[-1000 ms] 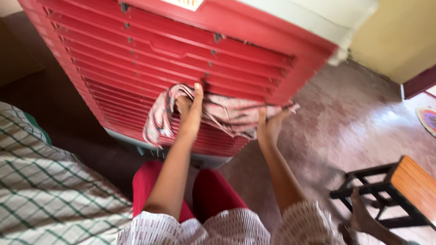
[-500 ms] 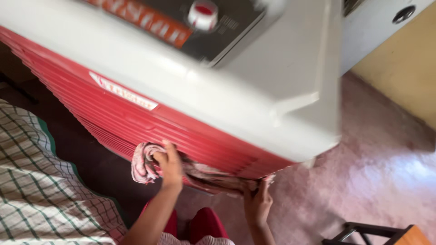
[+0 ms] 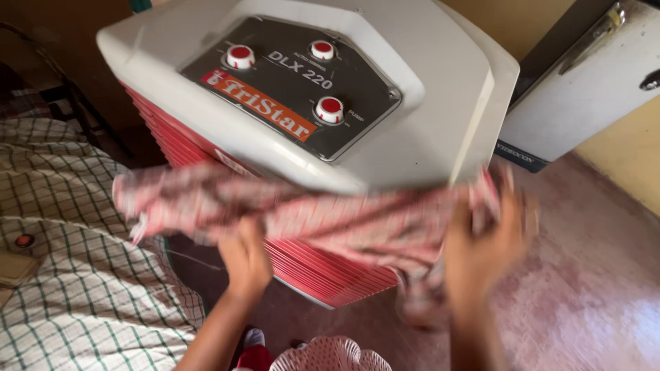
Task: The person wipes the top control panel and front grill slats of an air cooler using a cloth.
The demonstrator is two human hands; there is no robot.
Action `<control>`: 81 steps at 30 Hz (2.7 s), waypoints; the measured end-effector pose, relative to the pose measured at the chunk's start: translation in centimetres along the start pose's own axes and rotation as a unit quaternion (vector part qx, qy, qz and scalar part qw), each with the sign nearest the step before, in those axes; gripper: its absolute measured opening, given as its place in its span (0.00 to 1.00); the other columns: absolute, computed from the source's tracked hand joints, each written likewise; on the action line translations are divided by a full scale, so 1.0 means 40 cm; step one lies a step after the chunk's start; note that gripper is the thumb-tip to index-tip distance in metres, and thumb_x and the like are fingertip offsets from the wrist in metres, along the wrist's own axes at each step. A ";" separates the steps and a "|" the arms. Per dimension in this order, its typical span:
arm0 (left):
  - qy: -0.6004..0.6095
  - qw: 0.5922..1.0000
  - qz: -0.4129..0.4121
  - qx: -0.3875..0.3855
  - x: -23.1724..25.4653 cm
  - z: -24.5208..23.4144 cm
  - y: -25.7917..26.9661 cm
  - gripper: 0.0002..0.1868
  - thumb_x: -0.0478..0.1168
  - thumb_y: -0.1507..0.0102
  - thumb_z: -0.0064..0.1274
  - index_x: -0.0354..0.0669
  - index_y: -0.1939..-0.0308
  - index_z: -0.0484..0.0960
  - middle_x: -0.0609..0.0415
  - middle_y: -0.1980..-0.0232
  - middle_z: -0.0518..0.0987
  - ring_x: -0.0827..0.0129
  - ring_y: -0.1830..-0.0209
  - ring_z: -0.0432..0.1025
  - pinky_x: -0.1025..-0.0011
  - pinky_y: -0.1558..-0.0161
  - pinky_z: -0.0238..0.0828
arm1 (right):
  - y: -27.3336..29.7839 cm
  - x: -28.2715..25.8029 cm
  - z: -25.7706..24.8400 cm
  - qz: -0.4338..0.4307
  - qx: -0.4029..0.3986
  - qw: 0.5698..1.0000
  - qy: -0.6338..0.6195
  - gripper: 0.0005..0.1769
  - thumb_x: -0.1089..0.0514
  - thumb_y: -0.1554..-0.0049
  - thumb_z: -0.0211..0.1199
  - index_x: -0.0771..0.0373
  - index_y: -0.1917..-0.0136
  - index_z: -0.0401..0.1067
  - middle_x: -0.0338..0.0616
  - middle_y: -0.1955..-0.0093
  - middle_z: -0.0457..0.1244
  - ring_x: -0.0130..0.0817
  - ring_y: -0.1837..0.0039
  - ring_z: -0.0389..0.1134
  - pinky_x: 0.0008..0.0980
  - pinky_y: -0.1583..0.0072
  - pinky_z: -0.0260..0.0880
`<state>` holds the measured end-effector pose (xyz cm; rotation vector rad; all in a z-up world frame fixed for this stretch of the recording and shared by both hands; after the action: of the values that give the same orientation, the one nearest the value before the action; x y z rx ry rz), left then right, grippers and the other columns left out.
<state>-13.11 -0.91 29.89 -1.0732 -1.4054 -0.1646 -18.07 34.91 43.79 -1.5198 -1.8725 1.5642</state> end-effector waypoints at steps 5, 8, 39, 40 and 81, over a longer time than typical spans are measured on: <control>-0.078 0.977 0.193 0.037 0.231 0.035 -0.210 0.15 0.43 0.24 0.43 0.34 0.53 0.80 0.40 0.54 0.77 0.45 0.53 0.68 0.48 0.48 0.59 | -0.228 -0.021 0.342 -0.117 -0.236 0.965 -0.005 0.31 0.50 0.29 0.57 0.74 0.23 0.58 0.70 0.22 0.51 0.69 0.22 0.45 0.60 0.25 0.43; -0.128 0.964 0.232 0.035 0.275 0.073 -0.249 0.12 0.44 0.30 0.51 0.38 0.60 0.75 0.40 0.52 0.74 0.44 0.46 0.66 0.47 0.39 0.60 | -0.185 -0.130 0.392 -0.183 -0.340 0.920 -0.064 0.31 0.43 0.31 0.44 0.61 0.22 0.60 0.56 0.20 0.55 0.53 0.17 0.51 0.48 0.19 0.48; -0.385 0.901 0.189 -0.066 0.319 0.147 -0.453 0.24 0.54 0.32 0.47 0.34 0.60 0.84 0.37 0.55 0.83 0.42 0.46 0.73 0.47 0.34 0.60 | -0.302 -0.219 0.714 -0.312 -0.408 0.843 -0.160 0.32 0.51 0.36 0.49 0.61 0.21 0.55 0.55 0.16 0.46 0.50 0.15 0.44 0.41 0.21 0.43; -0.398 0.899 0.158 -0.093 0.305 0.152 -0.463 0.24 0.54 0.32 0.46 0.35 0.61 0.85 0.37 0.57 0.83 0.43 0.48 0.74 0.48 0.33 0.61 | -0.302 -0.204 0.734 -0.308 -0.411 0.843 -0.157 0.32 0.52 0.35 0.50 0.63 0.21 0.53 0.57 0.17 0.45 0.50 0.16 0.43 0.43 0.22 0.41; -0.527 0.843 -0.019 -0.107 0.261 0.051 -0.432 0.40 0.64 0.32 0.31 0.30 0.58 0.87 0.34 0.51 0.82 0.41 0.40 0.70 0.48 0.30 0.53 | -0.347 -0.204 0.829 -0.210 -0.344 0.914 -0.051 0.32 0.45 0.30 0.37 0.73 0.26 0.61 0.67 0.26 0.58 0.60 0.24 0.56 0.49 0.24 0.50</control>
<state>-23.61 -3.98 46.98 -1.3986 -2.4363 0.3116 -46.54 11.58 45.91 -1.1212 -2.7658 0.8342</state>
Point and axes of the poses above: each hand's wrist, its own y-axis away from the middle knuckle, its own z-axis out of the palm, x = y × z, the point moved 8 cm from there along -y, towards the middle knuckle
